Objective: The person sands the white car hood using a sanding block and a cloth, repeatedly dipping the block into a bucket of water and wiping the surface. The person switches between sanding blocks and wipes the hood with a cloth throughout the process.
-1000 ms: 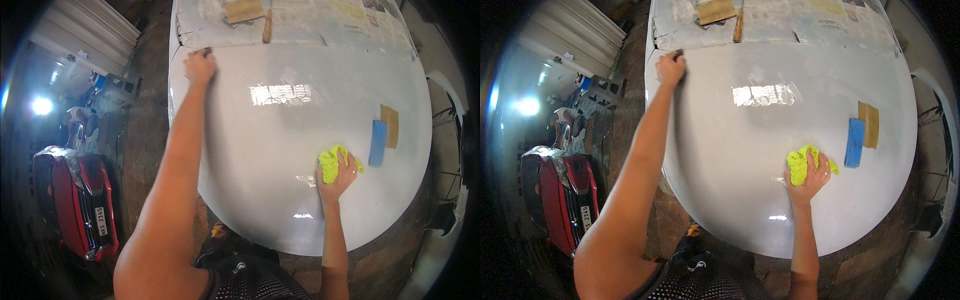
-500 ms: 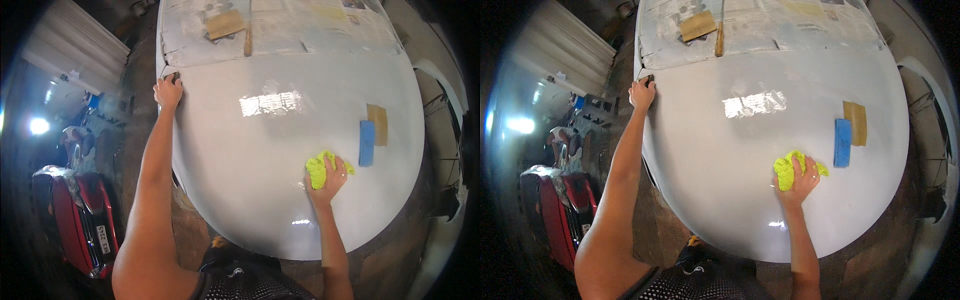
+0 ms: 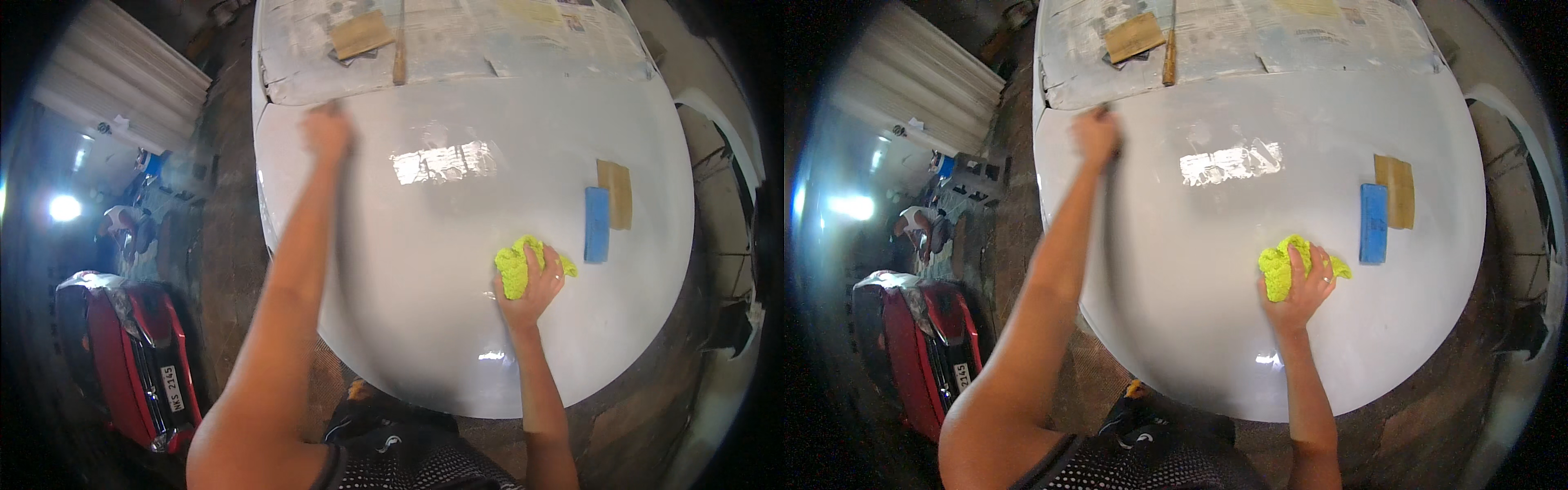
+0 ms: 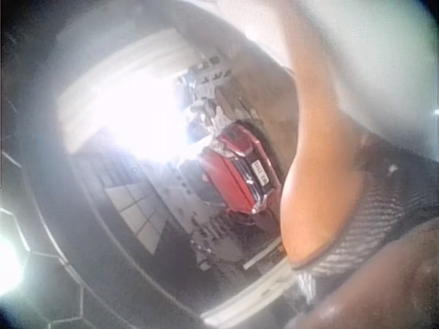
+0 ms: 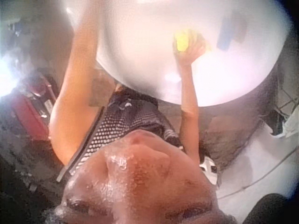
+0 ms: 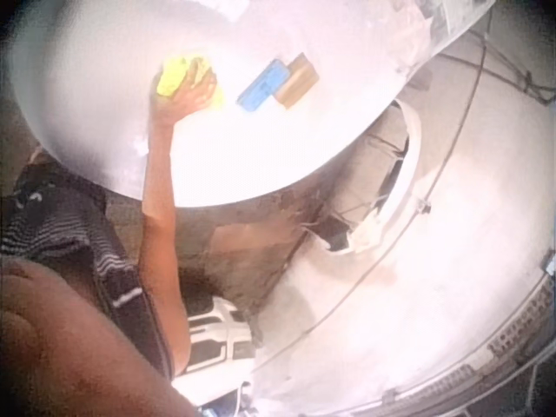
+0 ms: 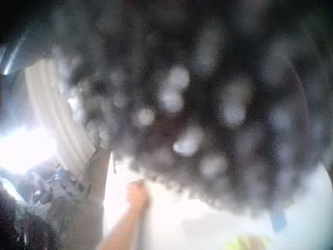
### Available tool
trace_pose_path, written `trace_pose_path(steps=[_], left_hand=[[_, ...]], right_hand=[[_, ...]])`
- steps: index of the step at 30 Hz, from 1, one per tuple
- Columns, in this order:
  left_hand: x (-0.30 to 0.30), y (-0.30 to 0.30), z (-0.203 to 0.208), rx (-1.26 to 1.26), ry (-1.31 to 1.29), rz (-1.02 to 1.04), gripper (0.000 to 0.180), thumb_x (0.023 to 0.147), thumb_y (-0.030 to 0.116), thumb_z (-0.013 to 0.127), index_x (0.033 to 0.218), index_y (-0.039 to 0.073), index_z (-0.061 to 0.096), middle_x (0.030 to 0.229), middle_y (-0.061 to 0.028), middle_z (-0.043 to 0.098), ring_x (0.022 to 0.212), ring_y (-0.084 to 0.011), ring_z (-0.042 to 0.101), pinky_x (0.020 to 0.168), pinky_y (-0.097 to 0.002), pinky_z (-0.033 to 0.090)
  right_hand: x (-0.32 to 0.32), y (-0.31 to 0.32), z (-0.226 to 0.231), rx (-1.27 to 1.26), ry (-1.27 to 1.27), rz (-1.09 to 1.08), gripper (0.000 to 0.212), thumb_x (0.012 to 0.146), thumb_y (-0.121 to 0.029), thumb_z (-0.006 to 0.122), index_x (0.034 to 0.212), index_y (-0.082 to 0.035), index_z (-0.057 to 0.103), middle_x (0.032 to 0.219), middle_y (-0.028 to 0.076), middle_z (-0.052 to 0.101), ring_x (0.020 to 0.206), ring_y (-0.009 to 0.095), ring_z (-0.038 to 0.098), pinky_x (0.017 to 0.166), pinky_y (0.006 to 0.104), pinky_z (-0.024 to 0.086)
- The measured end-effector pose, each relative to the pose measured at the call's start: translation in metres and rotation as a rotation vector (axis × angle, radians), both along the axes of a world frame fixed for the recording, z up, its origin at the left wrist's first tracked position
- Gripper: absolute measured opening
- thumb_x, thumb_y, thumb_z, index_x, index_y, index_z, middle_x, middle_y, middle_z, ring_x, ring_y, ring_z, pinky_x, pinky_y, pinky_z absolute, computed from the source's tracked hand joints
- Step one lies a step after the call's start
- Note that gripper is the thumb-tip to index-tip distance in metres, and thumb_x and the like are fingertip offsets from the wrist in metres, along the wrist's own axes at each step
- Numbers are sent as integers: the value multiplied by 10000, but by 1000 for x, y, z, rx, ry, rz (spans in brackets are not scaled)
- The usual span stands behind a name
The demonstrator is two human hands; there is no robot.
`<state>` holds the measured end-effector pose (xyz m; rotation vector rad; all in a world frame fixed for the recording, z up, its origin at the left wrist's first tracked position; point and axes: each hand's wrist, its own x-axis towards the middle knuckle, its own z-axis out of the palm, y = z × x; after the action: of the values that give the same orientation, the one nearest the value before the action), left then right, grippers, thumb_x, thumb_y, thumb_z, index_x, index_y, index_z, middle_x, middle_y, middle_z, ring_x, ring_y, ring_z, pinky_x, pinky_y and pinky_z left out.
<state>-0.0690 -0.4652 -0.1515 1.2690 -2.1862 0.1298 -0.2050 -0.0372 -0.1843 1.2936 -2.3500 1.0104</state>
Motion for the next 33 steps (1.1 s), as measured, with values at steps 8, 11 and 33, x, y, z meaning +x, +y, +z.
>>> trace_pose_path(steps=[8,11,33], left_hand=[[-14,-15,45,325,39,223,313,881,303,665,1137,162,775,1103,-170,695,1051,-359,648,879,-503,531],[-7,4,6,84,-5,-114,360,884,306,692,1215,178,757,1173,-189,697,1133,-374,623,923,-497,533],[104,82,-7,101,25,188,410,968,380,613,1270,113,689,1205,-231,636,1154,-436,580,929,-565,503]], right_hand=[[-5,2,-1,-3,11,-9,728,670,-280,819,1353,-171,591,1420,158,503,1352,416,439,1090,591,313],[-13,8,-3,-17,32,-9,738,669,-288,822,1362,-177,591,1423,159,502,1359,406,438,1090,591,313],[-9,0,-8,-17,83,17,730,694,-278,827,1376,-168,593,1406,132,511,1311,377,470,1073,560,340]])
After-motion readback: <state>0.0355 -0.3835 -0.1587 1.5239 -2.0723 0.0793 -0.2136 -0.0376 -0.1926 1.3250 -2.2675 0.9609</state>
